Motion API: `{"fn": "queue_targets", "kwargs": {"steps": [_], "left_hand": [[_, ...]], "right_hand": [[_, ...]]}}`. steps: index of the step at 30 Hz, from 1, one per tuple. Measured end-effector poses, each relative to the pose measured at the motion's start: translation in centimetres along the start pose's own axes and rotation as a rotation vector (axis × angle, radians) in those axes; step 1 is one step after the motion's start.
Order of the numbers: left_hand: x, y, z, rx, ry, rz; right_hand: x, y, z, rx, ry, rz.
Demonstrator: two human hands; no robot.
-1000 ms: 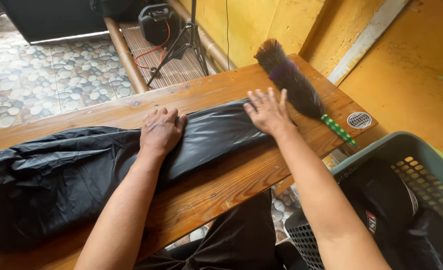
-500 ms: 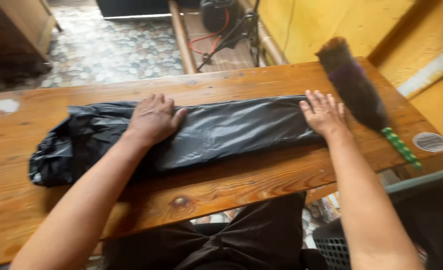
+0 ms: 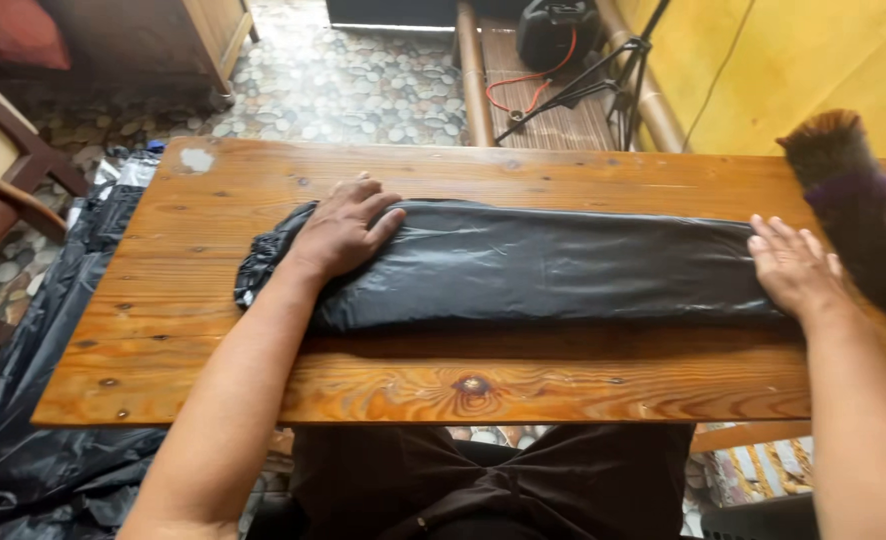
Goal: The person places items into black plastic bags on a wooden table, dusts them with a handheld duster, and folds the bags closed by hand.
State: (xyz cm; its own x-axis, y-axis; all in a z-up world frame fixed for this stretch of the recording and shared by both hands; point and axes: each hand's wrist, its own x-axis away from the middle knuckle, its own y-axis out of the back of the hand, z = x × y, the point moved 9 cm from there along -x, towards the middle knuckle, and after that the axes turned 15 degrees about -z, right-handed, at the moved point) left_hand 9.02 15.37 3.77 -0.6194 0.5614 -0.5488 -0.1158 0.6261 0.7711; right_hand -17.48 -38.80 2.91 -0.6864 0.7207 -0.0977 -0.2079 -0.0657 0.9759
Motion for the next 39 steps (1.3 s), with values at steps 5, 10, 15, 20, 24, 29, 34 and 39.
{"fn": "queue_targets", "kwargs": {"steps": [5,10,15,20,24,29,34,39], "left_hand": [[-0.1,-0.2,0.6,-0.002,0.055,0.026],[0.0,-0.4,1.3,-0.020,0.087,0.020],[0.5,-0.6,0.7,-0.013,0.119,0.113],[0.5,-0.8,1.2,-0.087,0.171,0.126],[0.4,-1.3,1.8,-0.108,0.155,0.131],[0.1,-2.4,2.0,-0.207,0.104,0.104],[-1.8,-3.5,-1.0,-0.286,-0.029,0.129],[-3.8,-6.0,-3.3,-0.225,0.070,0.155]], "right_hand": [[-1.4,-0.6,-1.4,0.008,0.022,-0.082],[-3.2,-0.5,0.7,0.237,0.048,-0.113],[3.5,1.7,20.1,0.028,0.578,-0.404],[17.8,0.4,36.3,0.055,1.080,-0.480],[18.2,-3.8,38.1,-0.089,0.803,-0.088],[17.7,-4.7,38.0,-0.093,0.829,-0.140],[17.5,-4.2,38.1,-0.108,0.823,-0.120],[17.5,-4.4,37.7,-0.135,0.821,-0.138]]}}
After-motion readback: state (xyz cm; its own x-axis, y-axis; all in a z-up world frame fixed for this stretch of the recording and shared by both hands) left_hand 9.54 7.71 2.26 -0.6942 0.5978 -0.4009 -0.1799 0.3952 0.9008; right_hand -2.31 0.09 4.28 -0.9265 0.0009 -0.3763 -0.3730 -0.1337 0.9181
